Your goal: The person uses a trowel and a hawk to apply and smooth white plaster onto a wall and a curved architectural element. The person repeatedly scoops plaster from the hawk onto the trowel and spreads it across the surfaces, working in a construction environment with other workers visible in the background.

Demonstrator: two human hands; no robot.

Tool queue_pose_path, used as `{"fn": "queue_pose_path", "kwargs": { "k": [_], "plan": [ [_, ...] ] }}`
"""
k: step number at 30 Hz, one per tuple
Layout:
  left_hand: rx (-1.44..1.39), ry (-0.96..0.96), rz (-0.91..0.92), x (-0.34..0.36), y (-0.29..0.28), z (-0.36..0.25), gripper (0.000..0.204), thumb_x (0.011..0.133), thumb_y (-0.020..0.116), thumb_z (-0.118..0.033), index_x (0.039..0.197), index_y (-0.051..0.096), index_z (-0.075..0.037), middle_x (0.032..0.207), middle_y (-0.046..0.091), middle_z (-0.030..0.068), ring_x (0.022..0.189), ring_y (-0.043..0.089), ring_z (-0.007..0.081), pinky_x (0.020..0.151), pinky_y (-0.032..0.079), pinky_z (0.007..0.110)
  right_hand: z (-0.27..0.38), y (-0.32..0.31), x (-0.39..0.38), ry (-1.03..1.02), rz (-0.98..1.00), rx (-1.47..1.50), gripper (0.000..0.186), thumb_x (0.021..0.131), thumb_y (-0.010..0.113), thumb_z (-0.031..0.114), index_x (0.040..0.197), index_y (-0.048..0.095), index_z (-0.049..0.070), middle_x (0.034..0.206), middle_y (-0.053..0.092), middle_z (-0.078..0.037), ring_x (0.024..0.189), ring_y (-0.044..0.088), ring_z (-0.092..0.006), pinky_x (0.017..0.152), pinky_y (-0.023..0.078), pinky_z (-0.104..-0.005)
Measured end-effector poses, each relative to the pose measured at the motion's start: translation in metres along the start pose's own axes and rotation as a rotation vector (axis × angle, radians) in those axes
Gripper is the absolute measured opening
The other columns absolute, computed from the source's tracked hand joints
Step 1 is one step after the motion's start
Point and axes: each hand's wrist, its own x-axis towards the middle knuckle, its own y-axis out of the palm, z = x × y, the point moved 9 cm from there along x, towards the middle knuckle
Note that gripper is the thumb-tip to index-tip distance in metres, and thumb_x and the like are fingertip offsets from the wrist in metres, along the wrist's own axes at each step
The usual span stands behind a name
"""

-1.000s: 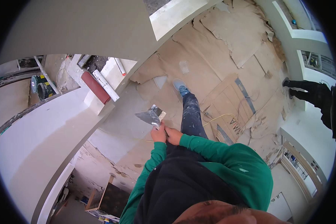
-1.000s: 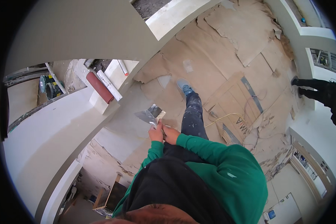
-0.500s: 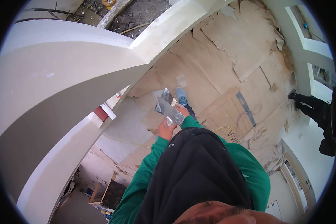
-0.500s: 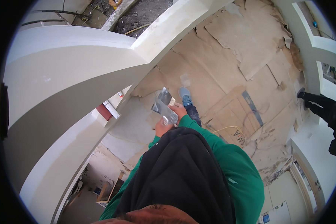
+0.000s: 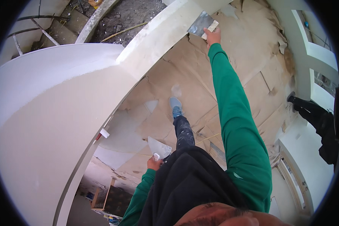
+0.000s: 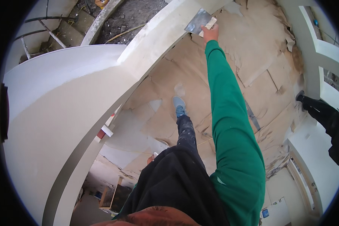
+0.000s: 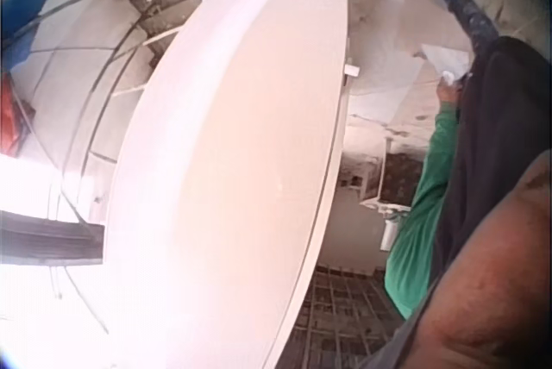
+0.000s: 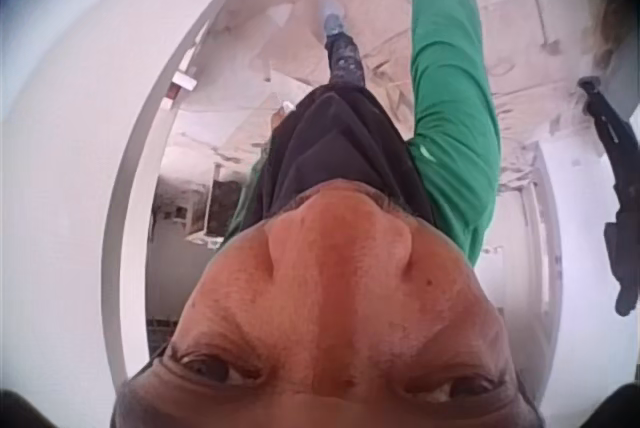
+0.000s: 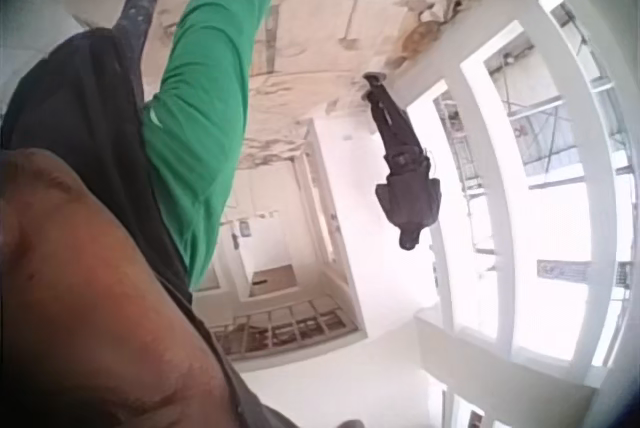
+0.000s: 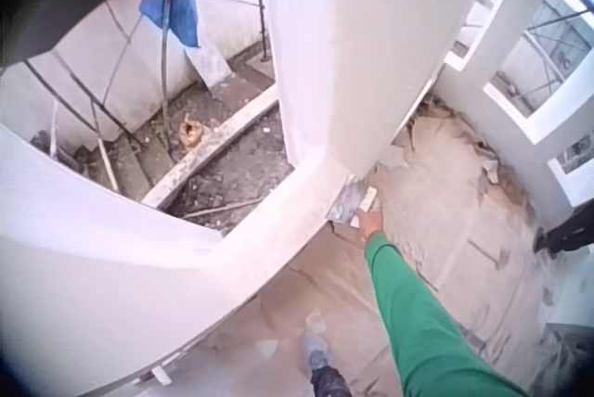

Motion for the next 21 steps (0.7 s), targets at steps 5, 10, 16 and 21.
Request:
{"fn": "queue_pose_path", "kwargs": {
  "k": [5,10,16,21],
  "plan": [
    [0.053,-0.069,0.003,0.008,0.059,0.122,0.031,0.084,0.068,-0.029,0.095,0.063,-0.001,0.083,0.068,0.0233,0.078,0.068,0.0395,0.067,0.053,0.045,-0.037,0.01,0.051,-0.067,-0.19,-0.449,0.05,0.078,0.071,0.013,0.122,0.054,-0.002,0.114,0.064,-0.02,0.104,0.064,-0.0337,0.091,0.048,-0.0406],
    [-0.138,-0.149,0.006,0.003,0.076,0.144,0.032,0.085,0.067,-0.031,0.095,0.063,-0.001,0.083,0.067,0.0244,0.08,0.066,0.0416,0.067,0.052,0.047,-0.022,0.061,0.089,-0.148,-0.093,-0.687,0.048,0.077,0.071,0.022,0.12,0.06,0.003,0.114,0.065,-0.021,0.108,0.061,-0.0381,0.094,0.047,-0.0423],
    [-0.238,-0.153,-0.014,0.012,0.084,0.136,0.033,0.085,0.066,-0.033,0.095,0.063,-0.001,0.084,0.067,0.0257,0.082,0.065,0.0443,0.068,0.051,0.048,0.019,0.143,0.098,-0.503,0.121,-0.872,0.047,0.08,0.069,0.027,0.123,0.061,0.011,0.109,0.069,-0.015,0.103,0.065,-0.0343,0.091,0.048,-0.0414],
    [-0.255,-0.142,-0.02,0.02,0.094,0.131,0.034,0.086,0.065,-0.034,0.096,0.063,-0.001,0.084,0.066,0.0268,0.084,0.063,0.0464,0.069,0.051,0.05,-0.014,0.122,0.102,-0.446,0.148,-0.787,0.049,0.08,0.069,0.028,0.124,0.059,0.008,0.11,0.068,-0.018,0.104,0.064,-0.0351,0.092,0.048,-0.0409]
  ]
}}
